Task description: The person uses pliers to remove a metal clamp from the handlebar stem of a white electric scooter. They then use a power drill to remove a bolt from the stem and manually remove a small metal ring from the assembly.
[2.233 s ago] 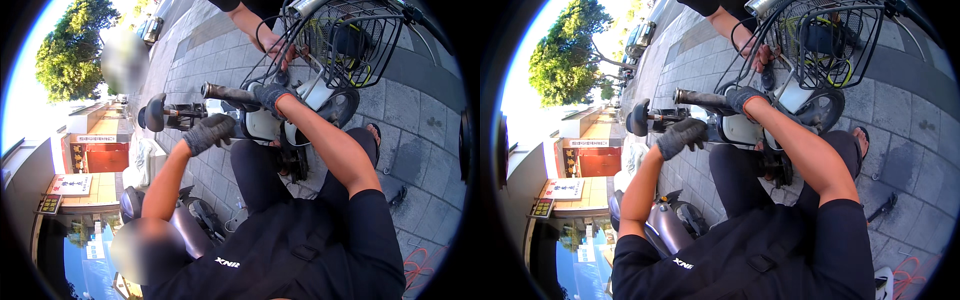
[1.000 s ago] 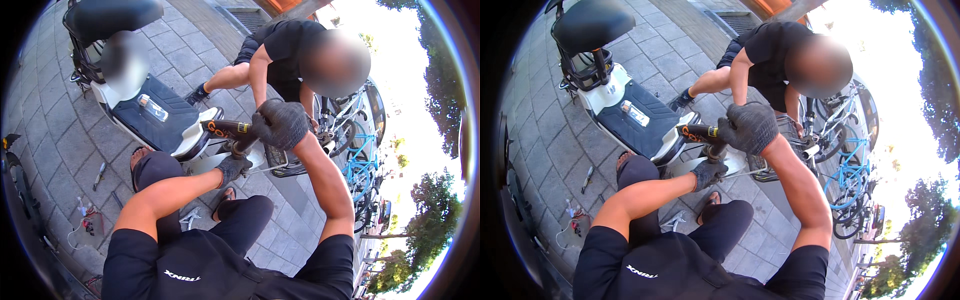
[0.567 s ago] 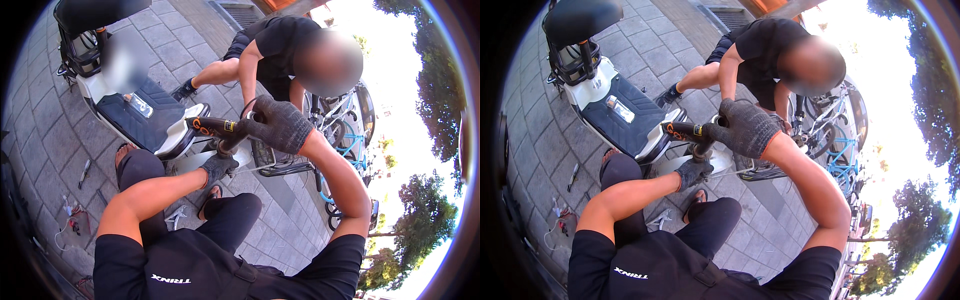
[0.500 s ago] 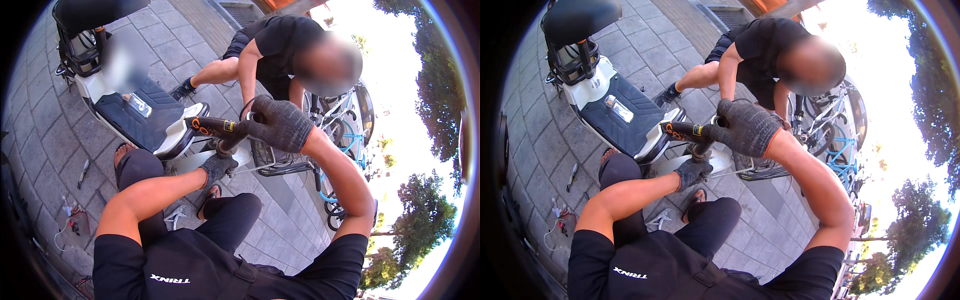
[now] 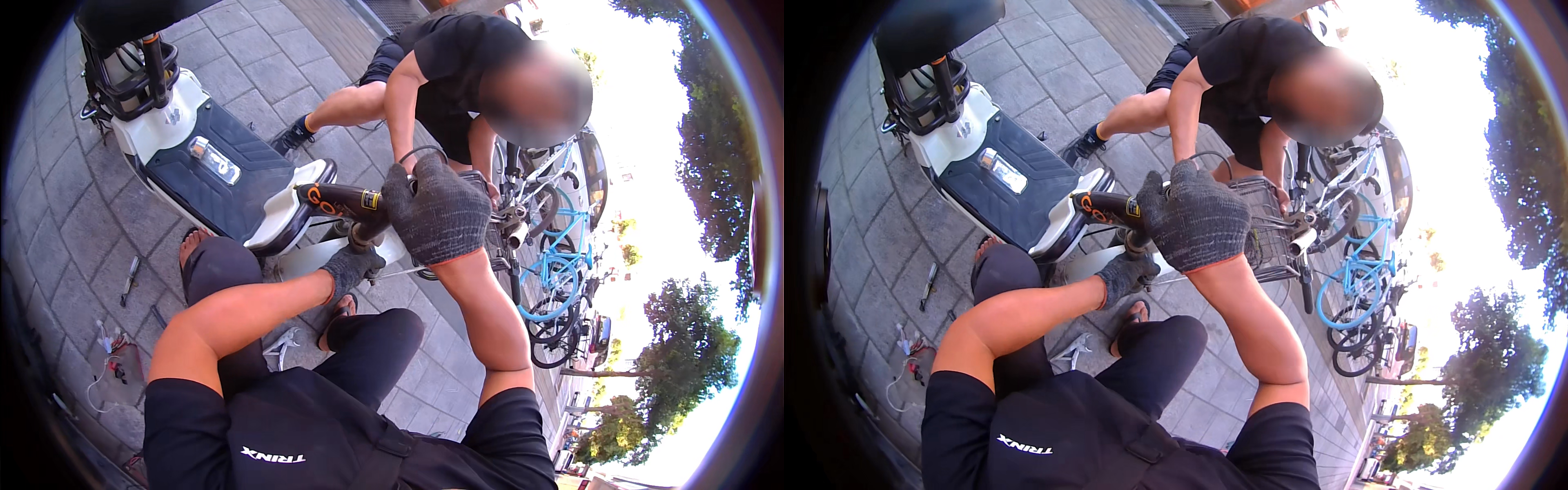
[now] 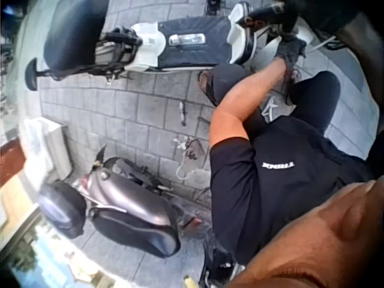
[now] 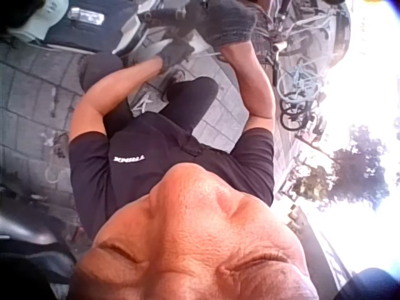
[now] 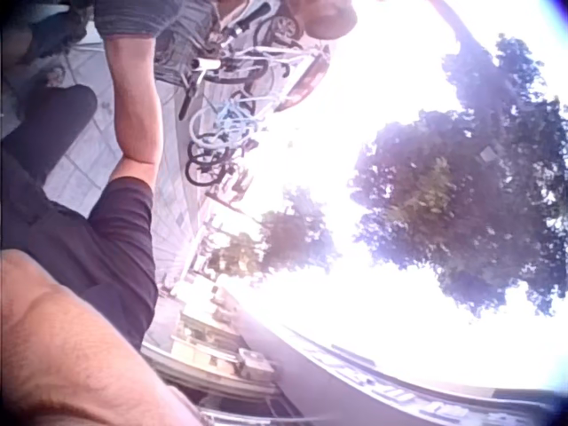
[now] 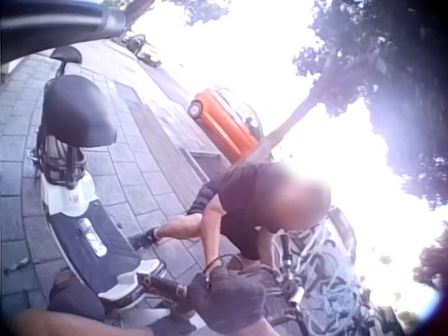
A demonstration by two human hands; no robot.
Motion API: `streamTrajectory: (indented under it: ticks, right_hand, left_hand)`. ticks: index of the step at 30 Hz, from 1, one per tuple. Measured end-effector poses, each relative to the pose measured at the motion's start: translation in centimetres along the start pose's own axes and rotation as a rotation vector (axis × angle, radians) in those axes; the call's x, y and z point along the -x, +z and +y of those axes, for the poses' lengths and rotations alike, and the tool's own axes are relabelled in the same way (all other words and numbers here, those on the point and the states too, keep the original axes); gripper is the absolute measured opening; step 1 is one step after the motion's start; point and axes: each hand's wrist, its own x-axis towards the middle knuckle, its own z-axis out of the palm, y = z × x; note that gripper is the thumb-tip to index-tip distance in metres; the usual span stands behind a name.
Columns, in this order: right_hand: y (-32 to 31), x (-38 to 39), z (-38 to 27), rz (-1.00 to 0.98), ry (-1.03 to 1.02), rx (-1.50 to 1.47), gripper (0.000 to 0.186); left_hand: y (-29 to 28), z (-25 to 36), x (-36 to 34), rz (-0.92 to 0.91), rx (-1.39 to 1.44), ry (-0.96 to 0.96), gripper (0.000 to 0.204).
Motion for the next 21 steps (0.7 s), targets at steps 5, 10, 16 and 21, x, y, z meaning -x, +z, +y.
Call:
streamTrajectory:
  ticks: [5, 10, 16, 21]
  right_hand:
    - [1.9, -0.5, 3.6, -0.14, -0.152, -0.231, 0.021]
    - [2.1, -3.5, 7.5, -0.283, -0.634, -0.413, 0.022]
    - [-0.3, -0.2, 3.5, -0.252, -0.058, -0.18, 0.029]
    - [-1.5, -0.7, 1.5, -0.089, -0.178, -0.14, 0.026]
  left_hand:
    - [0.2, 0.7, 0.6, -0.004, -0.105, -0.033, 0.015]
    - [0.7, 0.5, 1.1, 0.013, -0.033, -0.011, 0.017]
    - [0.8, 0.7, 0.6, 0.041, -0.113, -0.064, 0.014]
    - [-1.2, -3.0, -2.0, 0.04, -0.226, 0.114, 0.013]
